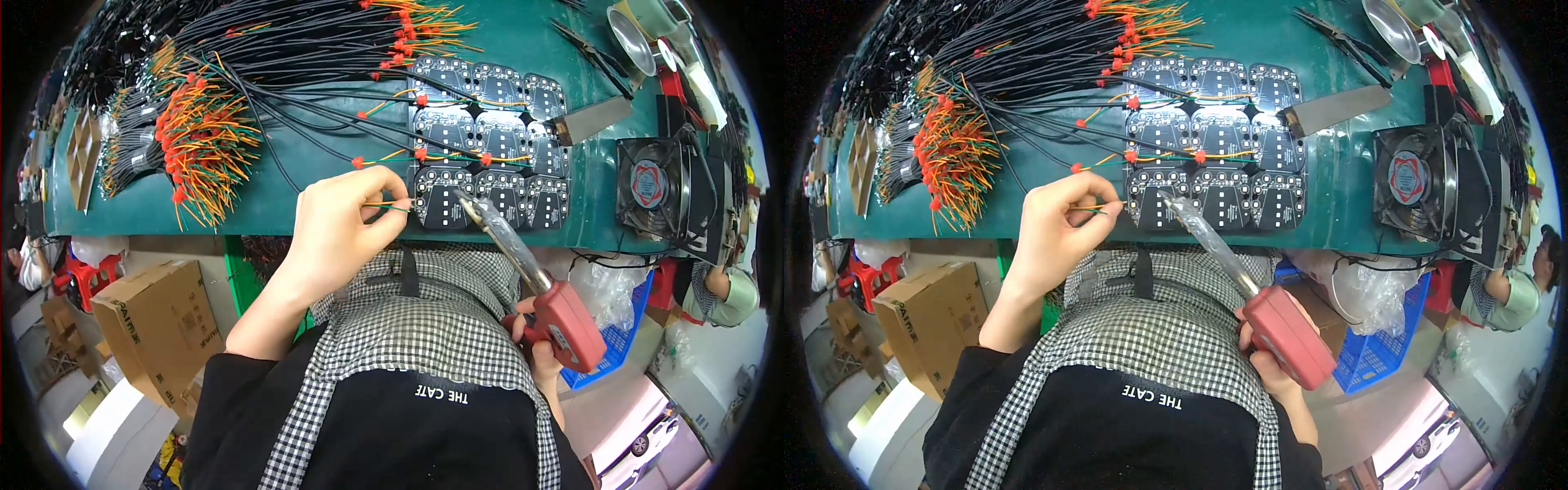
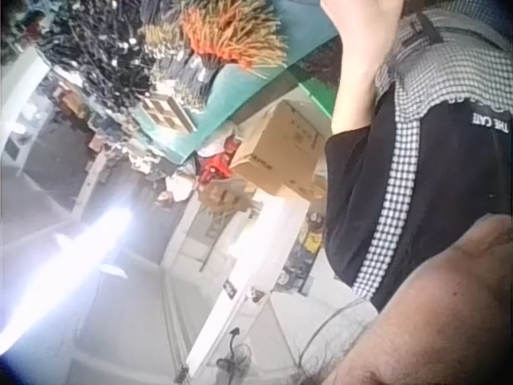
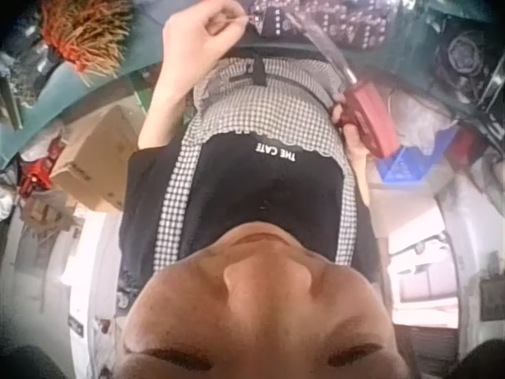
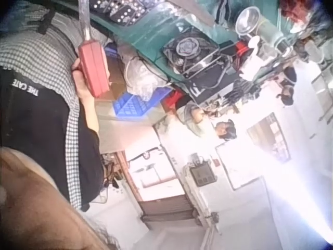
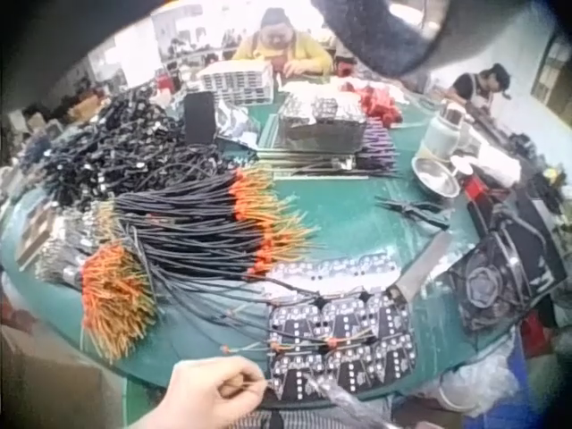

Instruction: The person solders wires onto circuit board panels using a handheld soldering gun and places the completed board assemblies into a bin.

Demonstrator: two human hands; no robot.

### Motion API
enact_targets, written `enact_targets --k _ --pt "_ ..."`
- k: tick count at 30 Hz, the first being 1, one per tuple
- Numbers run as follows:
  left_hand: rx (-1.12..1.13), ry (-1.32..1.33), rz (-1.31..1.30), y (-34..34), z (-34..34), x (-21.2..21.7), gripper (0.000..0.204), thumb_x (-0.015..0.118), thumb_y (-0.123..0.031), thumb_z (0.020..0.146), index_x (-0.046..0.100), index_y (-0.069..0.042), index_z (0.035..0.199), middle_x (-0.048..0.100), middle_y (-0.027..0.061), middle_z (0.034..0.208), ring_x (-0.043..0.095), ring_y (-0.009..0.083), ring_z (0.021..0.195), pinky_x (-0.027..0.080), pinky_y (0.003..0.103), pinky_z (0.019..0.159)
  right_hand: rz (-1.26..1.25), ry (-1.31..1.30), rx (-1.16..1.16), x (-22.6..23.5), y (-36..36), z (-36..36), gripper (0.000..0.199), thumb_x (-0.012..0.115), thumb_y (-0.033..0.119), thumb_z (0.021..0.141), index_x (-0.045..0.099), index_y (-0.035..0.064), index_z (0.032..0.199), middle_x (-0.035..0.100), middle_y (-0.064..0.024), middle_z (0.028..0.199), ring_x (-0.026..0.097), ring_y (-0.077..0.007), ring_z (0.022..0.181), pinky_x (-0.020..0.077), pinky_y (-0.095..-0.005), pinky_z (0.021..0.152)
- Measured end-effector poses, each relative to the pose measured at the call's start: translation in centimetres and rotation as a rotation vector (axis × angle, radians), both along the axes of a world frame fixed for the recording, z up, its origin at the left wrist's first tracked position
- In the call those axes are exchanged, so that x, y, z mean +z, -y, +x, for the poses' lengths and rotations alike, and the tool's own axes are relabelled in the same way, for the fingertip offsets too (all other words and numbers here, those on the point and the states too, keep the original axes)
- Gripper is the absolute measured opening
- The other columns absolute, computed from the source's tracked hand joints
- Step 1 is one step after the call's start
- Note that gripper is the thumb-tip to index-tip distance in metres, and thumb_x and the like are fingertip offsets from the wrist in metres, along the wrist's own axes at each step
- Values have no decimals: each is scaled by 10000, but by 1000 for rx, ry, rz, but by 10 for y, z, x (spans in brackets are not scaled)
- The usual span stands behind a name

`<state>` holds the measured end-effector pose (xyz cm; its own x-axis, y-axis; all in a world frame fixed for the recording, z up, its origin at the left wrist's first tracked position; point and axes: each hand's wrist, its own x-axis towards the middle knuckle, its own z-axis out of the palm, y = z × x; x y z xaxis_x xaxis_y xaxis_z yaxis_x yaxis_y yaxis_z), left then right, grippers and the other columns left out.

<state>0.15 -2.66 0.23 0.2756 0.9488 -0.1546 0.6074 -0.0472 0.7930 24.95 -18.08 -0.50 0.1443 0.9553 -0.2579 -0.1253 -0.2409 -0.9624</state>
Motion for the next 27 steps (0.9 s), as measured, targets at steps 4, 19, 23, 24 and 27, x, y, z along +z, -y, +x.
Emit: enact_targets --k 4,19,23,24,27 --pt "-1 49 -66 3 -1 -3 83 638 -112 709 584 -69 755 541 56 605 536 177 535 439 269 518 -15 1 8 -1 -3 -3 831 755 409 680 389 -120 1206 630 -146 900 543 -133 559 429 -241 547" --pt "-33 42 67 6 5 -3 110 620 -43 685 548 -48 767 464 26 586 428 131 514 344 271 474 -18 244 104 -25 23 17 794 709 521 677 500 -84 1148 653 -107 877 641 -215 809 479 -325 799" --pt "-57 20 38 5 4 -1 119 613 -84 682 534 -72 770 550 53 640 551 200 546 409 314 487 -6 316 124 -25 26 16 756 697 504 692 510 -69 1148 646 -125 933 639 -245 840 484 -336 786" --pt "-53 24 52 5 4 -1 119 613 -84 682 534 -72 770 550 53 640 551 200 546 409 314 487 -4 342 121 -25 26 16 742 695 498 695 517 -65 1142 645 -129 942 638 -250 847 485 -339 786" --pt "-56 9 46 5 4 0 118 611 -84 683 527 -67 763 569 55 660 564 207 560 414 318 492 23 436 162 -25 27 17 677 692 477 705 552 -47 1109 635 -143 983 633 -272 865 483 -345 787"
